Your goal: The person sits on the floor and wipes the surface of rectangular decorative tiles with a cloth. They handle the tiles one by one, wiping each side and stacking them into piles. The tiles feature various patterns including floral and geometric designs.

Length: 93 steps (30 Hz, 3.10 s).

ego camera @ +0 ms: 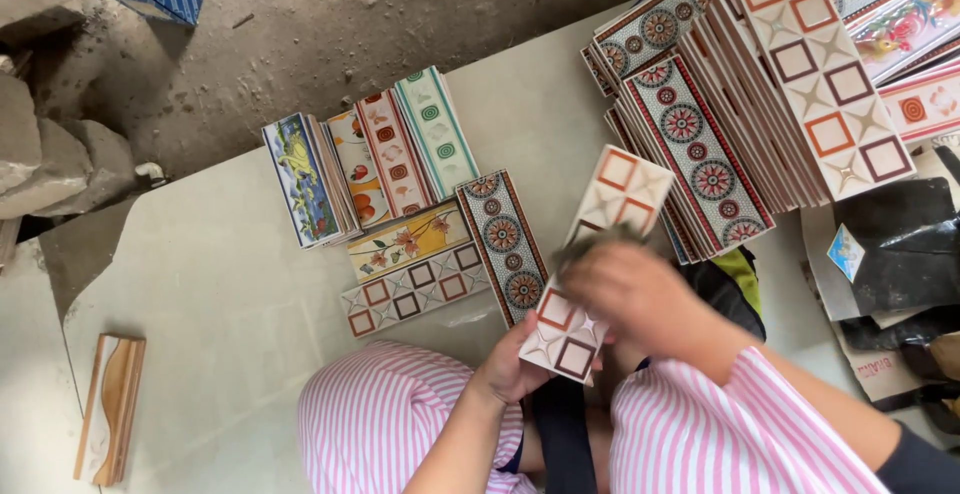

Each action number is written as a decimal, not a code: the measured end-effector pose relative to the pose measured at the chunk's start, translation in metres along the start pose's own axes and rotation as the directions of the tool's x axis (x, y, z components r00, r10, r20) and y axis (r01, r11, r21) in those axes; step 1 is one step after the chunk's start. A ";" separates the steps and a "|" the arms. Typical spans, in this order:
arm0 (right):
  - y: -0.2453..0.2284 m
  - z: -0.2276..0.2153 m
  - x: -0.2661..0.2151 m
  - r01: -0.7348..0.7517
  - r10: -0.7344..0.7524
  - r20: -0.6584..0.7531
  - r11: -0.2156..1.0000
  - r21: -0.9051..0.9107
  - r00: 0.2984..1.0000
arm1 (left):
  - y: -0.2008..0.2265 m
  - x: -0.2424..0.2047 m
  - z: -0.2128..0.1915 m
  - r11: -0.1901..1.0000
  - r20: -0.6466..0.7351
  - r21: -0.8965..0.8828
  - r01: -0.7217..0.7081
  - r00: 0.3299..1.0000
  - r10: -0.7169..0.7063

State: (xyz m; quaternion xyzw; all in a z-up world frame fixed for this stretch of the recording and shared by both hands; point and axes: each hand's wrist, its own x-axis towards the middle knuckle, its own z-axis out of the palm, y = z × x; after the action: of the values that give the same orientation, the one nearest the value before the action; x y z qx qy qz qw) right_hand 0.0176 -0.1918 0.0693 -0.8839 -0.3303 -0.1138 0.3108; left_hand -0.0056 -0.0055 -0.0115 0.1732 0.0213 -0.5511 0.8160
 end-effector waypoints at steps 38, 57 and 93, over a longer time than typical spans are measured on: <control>0.003 0.025 0.016 -0.816 0.720 0.644 -0.195 0.544 0.257 | 0.002 0.008 0.015 0.635 -0.328 0.290 -0.716 0.549 0.769; -0.015 0.059 0.047 -0.827 0.398 0.739 0.101 0.554 0.544 | 0.024 0.002 0.016 0.334 -0.786 0.226 -0.915 0.031 0.617; -0.018 0.049 0.036 -0.691 0.398 0.726 -0.257 0.675 0.561 | 0.008 0.014 -0.065 0.676 -0.972 0.101 -0.730 0.073 0.224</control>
State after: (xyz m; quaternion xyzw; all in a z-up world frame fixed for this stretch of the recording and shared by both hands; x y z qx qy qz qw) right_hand 0.0330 -0.1319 0.0545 -0.4906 0.0952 0.3875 0.7747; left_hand 0.0173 0.0050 -0.0734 0.2782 0.5551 -0.0015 0.7839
